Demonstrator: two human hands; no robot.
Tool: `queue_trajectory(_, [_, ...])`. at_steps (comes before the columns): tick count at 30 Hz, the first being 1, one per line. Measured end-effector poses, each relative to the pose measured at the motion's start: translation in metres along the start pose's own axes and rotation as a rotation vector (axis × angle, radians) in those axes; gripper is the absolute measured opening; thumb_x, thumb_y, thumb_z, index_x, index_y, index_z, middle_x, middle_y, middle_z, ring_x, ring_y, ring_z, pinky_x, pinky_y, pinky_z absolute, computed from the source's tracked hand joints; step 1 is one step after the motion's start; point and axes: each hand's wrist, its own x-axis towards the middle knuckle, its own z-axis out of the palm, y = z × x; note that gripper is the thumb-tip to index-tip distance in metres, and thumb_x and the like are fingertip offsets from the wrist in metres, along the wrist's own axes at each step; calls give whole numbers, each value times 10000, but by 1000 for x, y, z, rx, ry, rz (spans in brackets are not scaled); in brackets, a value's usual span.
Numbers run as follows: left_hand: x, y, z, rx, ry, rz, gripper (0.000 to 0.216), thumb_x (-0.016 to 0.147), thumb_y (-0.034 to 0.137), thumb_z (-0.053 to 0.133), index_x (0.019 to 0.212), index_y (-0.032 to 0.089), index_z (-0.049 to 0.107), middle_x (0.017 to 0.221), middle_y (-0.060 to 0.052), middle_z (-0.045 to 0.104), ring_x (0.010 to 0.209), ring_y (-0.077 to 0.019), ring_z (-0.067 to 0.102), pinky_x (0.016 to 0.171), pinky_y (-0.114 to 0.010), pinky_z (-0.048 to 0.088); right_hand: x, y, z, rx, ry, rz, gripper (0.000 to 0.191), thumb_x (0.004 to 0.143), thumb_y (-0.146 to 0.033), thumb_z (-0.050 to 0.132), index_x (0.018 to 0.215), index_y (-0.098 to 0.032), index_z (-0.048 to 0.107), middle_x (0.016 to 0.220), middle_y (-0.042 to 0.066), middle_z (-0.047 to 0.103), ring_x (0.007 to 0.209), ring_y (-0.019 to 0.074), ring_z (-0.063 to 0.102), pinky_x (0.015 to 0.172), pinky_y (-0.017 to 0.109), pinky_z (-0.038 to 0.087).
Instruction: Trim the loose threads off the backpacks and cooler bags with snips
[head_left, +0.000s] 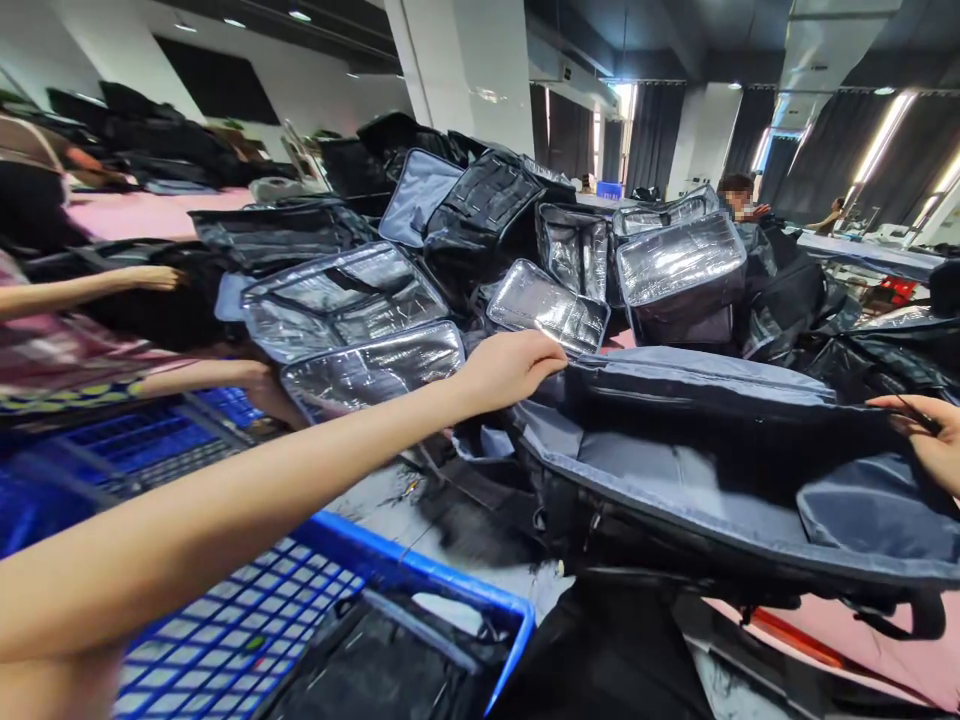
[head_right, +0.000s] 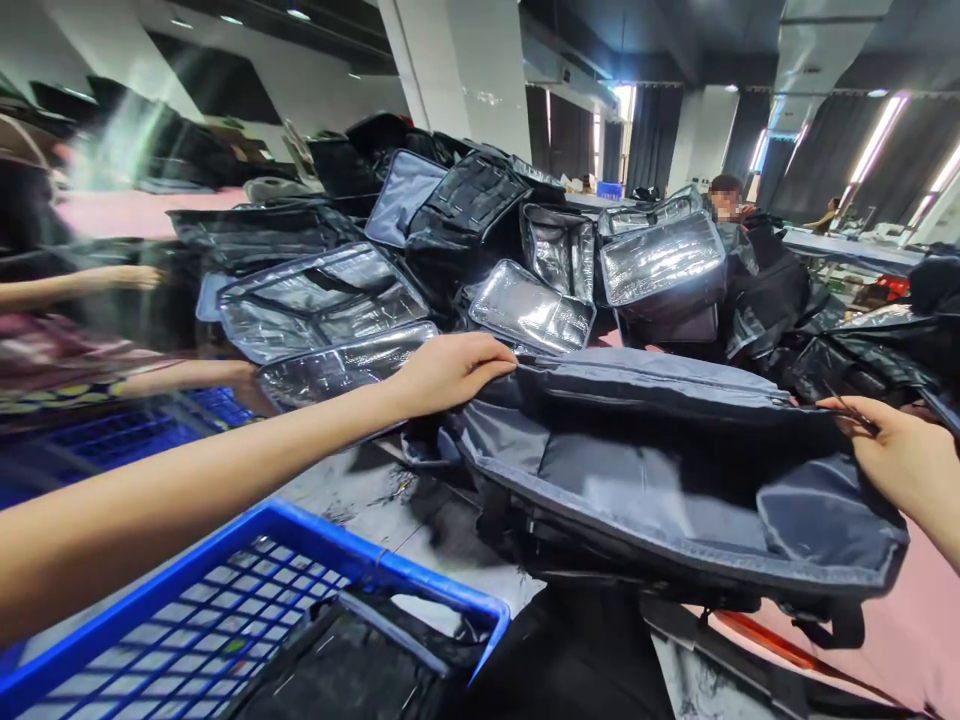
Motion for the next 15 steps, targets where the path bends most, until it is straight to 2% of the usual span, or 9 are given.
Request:
queue_trajectory(3, [14, -7, 6, -117, 25, 74, 235, 807, 306, 461, 882, 176, 642, 853, -37, 653, 754, -142, 591, 707, -240, 432, 16, -3, 3, 38, -9, 11, 333, 740, -207, 620, 1065, -274, 648, 712, 63, 686, 566, 116, 562, 590, 268, 382])
queue_trajectory(6, [27, -7, 11, -156, 32, 86, 205, 793, 288, 477, 808, 187, 655, 810, -24, 660, 739, -141, 583, 700, -237, 417, 22, -8, 6, -47, 23, 14, 322, 762, -273, 588, 1078, -276, 645, 798, 100, 698, 588, 154, 580, 571, 304, 377])
queue_trajectory(9, [39, -4, 18, -174, 3, -35, 188, 758, 245, 485, 703, 174, 650, 706, -14, 656, 678, -139, 570, 657, -231, 392, 10, -30, 6, -123, 150, -46, 358, 790, -293, 512, 1131, -267, 616, 994, 121, 677, 772, 234, 628, 610, 340, 404])
queue_trajectory(11, [48, -3, 22, -218, -62, -135, 168, 720, 228, 505, 655, 158, 643, 653, -10, 639, 627, -134, 550, 614, -228, 369, -8, -53, 4, -16, 198, -208, 365, 797, -251, 456, 1125, -261, 615, 1102, 79, 644, 919, 238, 614, 692, 339, 436])
queue_trajectory(12, [52, -3, 24, -249, -99, -178, 160, 702, 227, 516, 631, 152, 638, 633, -7, 629, 610, -131, 538, 598, -227, 358, -18, -66, 2, 85, 149, -308, 358, 793, -224, 440, 1097, -247, 629, 1098, 58, 647, 945, 217, 610, 746, 323, 446])
queue_trajectory(13, [55, -2, 25, -282, -133, -216, 157, 686, 232, 526, 603, 148, 631, 612, -2, 615, 595, -127, 524, 584, -227, 349, -29, -79, 1, 177, 39, -407, 371, 776, -182, 426, 1076, -228, 640, 1062, 50, 661, 930, 194, 616, 789, 306, 449])
queue_trajectory(15, [60, -2, 26, -347, -178, -286, 166, 655, 245, 548, 535, 145, 604, 552, 12, 571, 557, -118, 487, 553, -226, 329, -52, -100, -2, 289, -288, -586, 429, 738, -118, 401, 1083, -228, 632, 991, 22, 681, 888, 158, 628, 794, 269, 459])
